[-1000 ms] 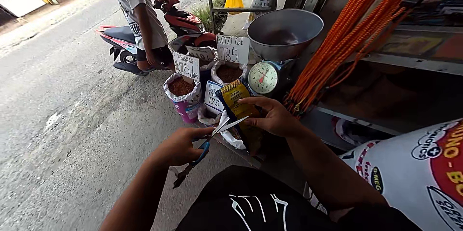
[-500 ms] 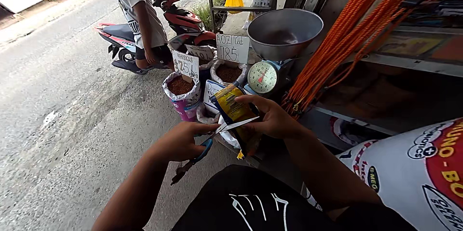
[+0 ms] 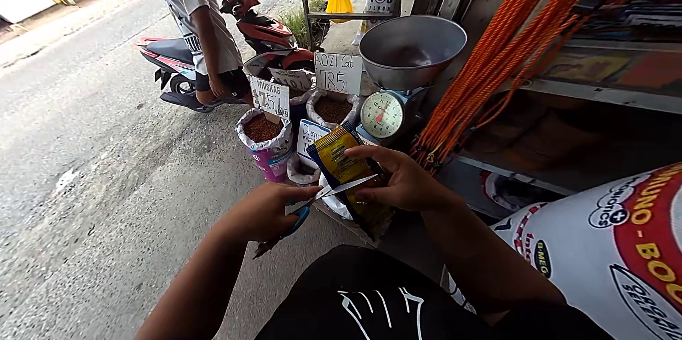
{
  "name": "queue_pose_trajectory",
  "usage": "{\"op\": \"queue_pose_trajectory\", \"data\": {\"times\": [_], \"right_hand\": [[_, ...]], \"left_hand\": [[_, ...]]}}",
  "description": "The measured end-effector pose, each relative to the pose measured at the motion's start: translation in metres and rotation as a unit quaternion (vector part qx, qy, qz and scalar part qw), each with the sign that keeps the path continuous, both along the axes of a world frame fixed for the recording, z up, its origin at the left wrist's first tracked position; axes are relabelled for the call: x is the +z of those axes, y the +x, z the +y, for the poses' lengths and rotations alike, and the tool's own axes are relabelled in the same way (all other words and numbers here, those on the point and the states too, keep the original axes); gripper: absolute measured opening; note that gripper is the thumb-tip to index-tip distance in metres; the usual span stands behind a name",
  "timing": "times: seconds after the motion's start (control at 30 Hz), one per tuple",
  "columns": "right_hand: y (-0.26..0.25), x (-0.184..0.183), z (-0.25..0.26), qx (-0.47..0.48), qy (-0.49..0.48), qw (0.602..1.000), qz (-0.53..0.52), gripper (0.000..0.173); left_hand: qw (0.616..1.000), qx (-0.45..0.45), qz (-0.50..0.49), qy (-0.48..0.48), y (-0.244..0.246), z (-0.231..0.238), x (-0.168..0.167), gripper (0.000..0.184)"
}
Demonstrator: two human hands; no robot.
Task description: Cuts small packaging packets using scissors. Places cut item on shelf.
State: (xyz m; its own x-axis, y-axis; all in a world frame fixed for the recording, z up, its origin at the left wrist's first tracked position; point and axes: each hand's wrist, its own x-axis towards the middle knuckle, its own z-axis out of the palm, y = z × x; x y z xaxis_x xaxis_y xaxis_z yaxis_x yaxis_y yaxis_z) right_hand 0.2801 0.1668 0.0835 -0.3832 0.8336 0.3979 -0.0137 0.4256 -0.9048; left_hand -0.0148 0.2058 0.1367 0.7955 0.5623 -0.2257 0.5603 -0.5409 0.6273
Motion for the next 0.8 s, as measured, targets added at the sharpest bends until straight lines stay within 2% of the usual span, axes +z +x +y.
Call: {"op": "queue_pose_trajectory", "data": {"times": [0.17, 0.3, 0.57, 0.8], "right_hand": [[0.001, -0.001, 0.000, -0.006, 0.020, 1.000, -0.017, 0.067], [0.003, -0.005, 0.004, -0.017, 0.029, 0.999, 0.000, 0.055], [0.010, -0.007, 0.009, 0.064, -0.072, 0.995, 0.019, 0.074], [0.010, -0.010, 0.013, 0.080, -0.074, 0.994, 0.010, 0.074]], "left_hand": [[1.000, 0.004, 0.010, 0.002, 0.001, 0.000, -0.003, 0.054], [0.999, 0.007, 0.040, 0.006, 0.002, 0.000, -0.002, 0.053], [0.999, -0.007, 0.045, -0.002, 0.000, 0.001, -0.008, 0.056], [1.000, -0.021, 0.005, 0.008, 0.007, -0.003, -0.009, 0.058]]}}
